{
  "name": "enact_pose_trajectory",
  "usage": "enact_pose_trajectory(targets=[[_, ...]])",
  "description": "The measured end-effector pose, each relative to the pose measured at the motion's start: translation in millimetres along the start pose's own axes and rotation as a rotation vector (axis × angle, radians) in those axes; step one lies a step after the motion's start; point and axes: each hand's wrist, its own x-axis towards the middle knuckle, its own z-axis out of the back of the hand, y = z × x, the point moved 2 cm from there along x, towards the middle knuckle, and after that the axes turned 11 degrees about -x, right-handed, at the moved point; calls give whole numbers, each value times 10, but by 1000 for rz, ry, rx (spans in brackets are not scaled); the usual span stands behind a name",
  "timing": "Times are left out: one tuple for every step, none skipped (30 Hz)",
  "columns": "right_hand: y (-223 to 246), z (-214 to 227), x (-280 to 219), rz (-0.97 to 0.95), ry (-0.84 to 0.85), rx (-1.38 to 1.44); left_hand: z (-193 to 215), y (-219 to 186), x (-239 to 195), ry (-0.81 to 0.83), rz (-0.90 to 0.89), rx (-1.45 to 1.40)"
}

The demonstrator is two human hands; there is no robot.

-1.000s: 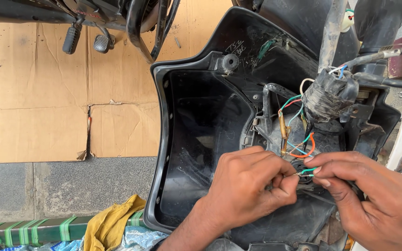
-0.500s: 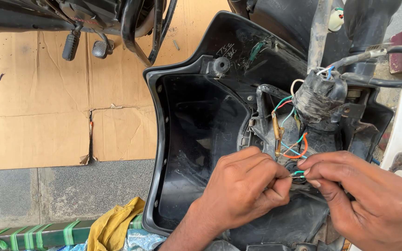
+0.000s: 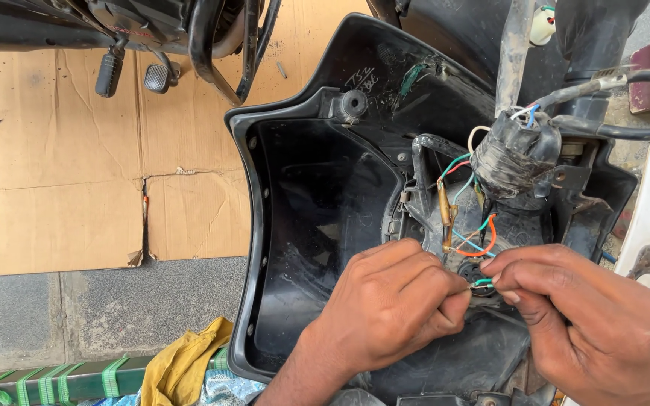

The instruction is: The person repairs the wiring harness of a motorcycle headlight assembly. They strip and twist wires together, secure connections with a small orange tie, and insert a bulb into the socket.

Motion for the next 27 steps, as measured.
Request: enact_pose_trajectory(targets=[[0, 0, -3, -9, 6, 3, 0, -5, 0, 1, -3, 7], [-3, 1, -5, -18, 12, 6, -2, -10, 3, 2, -7, 15], [-11, 3, -2, -17, 10, 6, -1, -8, 8, 3, -9, 16], [-18, 5, -5, -6, 11, 8, -6, -7, 10, 8, -12, 20], [-26, 5, -9, 5, 12, 9, -12, -3, 10, 13, -16, 24], [-24, 6, -6, 3, 12, 9, -10, -8, 7, 14, -16, 23], [-20, 8, -3, 16, 7, 18, -9, -13, 5, 19, -17, 20], [-19, 9, 3, 29, 1, 27, -9, -16, 6, 24, -20, 18], [-12, 14, 12, 28, 1, 28, -8, -18, 6, 25, -19, 18], [2, 19, 21, 32, 1, 5, -4, -22, 8, 32, -16, 12], [16, 25, 30, 37, 1, -19, 1, -26, 9, 38, -13, 6], [13, 27, 29, 35, 1, -18, -3, -26, 14, 40, -13, 5], [10, 27, 28, 34, 6, -25, -6, -24, 18, 44, -13, 7], [11, 25, 25, 33, 13, -31, -8, -27, 18, 48, -13, 9], [14, 26, 29, 30, 13, -30, -10, -25, 17, 50, -12, 8], [18, 27, 32, 37, 10, -40, -14, -22, 14, 50, -16, 12], [23, 26, 35, 43, 7, -51, -18, -20, 11, 51, -19, 16], [5, 26, 23, 41, 8, -50, -19, -19, 10, 52, -18, 15], [-16, 24, 11, 27, 22, -50, -19, -20, 10, 52, -22, 15], [-38, 18, -2, 12, 36, -49, -21, -18, 9, 53, -24, 15], [-24, 20, 8, 9, 36, -49, -25, -17, 6, 55, -23, 14], [1, 29, 22, 48, 19, -70, -26, -18, 8, 54, -26, 16], [26, 38, 37, 88, 2, -92, -25, -19, 10, 52, -30, 19], [22, 38, 33, 86, 2, -92, -28, -20, 15, 53, -30, 17], [13, 34, 28, 55, 9, -72, -29, -18, 18, 50, -30, 21], [7, 29, 20, 24, 18, -52, -29, -20, 14, 46, -30, 25], [24, 25, 26, 23, 18, -53, -27, -18, 10, 47, -29, 24]])
